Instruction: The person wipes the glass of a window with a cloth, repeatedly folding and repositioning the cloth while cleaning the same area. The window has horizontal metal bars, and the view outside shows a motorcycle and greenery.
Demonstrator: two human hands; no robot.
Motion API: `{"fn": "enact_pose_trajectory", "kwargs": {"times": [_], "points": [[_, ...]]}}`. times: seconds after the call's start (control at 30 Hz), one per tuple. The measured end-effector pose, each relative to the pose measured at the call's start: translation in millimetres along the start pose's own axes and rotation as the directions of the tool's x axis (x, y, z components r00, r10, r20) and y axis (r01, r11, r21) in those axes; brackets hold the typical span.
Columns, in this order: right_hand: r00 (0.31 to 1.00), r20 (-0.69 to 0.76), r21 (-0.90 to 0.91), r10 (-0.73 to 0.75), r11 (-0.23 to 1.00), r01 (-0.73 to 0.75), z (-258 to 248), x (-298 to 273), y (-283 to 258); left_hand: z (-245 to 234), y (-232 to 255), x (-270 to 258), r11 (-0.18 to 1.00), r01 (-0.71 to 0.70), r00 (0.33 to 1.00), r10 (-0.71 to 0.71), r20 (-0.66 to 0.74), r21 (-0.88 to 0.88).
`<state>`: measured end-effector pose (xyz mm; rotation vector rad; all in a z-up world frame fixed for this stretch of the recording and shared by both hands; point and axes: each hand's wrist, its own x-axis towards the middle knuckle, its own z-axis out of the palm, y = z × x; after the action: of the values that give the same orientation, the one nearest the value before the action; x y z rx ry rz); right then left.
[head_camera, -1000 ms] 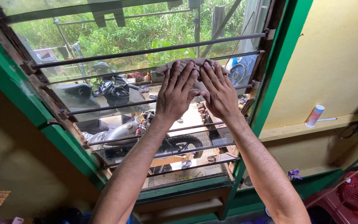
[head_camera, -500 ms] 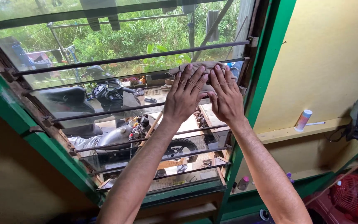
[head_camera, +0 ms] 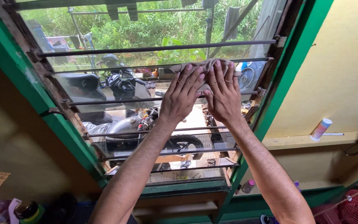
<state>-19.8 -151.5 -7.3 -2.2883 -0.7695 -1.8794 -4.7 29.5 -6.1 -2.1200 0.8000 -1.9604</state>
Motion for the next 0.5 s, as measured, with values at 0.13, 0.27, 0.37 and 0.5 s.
{"fn": "enact_pose_trajectory", "kwargs": {"times": [0.13, 0.27, 0.37, 0.5], "points": [[1.0, -0.006, 0.004, -0.021, 1.0, 0.021, 11, 13, -31, -16, -27, -17, 1.0, 0.009, 1.0, -0.009, 0.015, 0.023], [1.0, -0.023, 0.016, -0.011, 1.0, 0.011, 26, 24, -65, -28, -57, -35, 1.0, 0.016, 1.0, -0.016, -0.014, 0.027], [1.0, -0.02, 0.025, -0.013, 1.0, 0.013, 37, 33, -88, -39, -78, -47, 0.999, 0.023, 1.0, -0.023, -0.014, 0.03], [0.999, -0.02, 0.036, -0.03, 0.999, 0.03, 51, 45, -120, -50, -109, -67, 0.998, 0.038, 0.999, -0.037, -0.022, 0.044]]}}
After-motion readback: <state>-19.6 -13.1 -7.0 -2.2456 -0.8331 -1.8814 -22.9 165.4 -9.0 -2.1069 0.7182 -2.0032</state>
